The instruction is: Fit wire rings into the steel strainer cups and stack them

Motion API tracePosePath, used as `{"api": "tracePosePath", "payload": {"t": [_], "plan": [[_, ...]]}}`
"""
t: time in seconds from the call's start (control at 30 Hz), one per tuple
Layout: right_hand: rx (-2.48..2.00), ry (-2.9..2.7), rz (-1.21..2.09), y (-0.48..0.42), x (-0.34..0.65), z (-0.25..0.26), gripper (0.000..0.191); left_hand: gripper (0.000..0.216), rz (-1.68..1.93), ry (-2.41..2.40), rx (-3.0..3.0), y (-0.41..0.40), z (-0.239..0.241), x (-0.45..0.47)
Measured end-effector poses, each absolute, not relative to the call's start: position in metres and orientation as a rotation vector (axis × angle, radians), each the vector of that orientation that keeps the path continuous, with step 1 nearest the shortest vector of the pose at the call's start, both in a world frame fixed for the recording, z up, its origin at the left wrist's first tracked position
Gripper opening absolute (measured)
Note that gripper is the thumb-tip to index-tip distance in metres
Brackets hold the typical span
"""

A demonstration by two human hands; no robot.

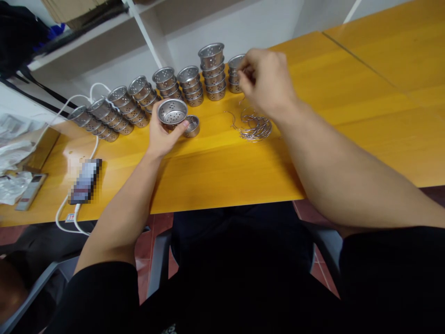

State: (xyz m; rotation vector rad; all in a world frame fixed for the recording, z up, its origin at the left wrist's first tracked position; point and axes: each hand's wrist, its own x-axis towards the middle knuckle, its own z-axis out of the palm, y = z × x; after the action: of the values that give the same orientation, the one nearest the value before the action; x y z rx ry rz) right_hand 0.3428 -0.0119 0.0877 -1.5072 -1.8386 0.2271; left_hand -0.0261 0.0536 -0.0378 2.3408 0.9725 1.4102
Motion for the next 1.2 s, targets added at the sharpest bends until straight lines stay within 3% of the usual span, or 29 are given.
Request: {"api": "tracePosePath", "payload": {"t": [0.1, 0.27, 0.37, 0.97, 1.2], "plan": [[-1.295, -1.808, 0.427, -0.016, 0.329, 0.076, 0.010, 0.111, 1.374, 0.962, 2.360, 0.051, -0.039, -0.023], [-1.048, -1.807, 0.717, -0.028, 0.290, 0.056, 0.054, 0.123, 1.280, 0.910, 2.417, 0.037, -0.036, -0.008], [-1.099, -1.823, 0.780, -0.034, 0.275, 0.050, 0.062, 0.130, 1.234, 0.876, 2.444, 0.027, -0.034, 0.002], [-1.175, -1.879, 0.701, -0.037, 0.275, 0.053, 0.043, 0.132, 1.141, 0.834, 2.502, 0.019, -0.034, 0.007], [-0.864, -1.830, 0.582, -0.014, 0.271, 0.026, 0.052, 0.123, 1.129, 0.821, 2.479, 0.013, -0.029, 0.010]]}}
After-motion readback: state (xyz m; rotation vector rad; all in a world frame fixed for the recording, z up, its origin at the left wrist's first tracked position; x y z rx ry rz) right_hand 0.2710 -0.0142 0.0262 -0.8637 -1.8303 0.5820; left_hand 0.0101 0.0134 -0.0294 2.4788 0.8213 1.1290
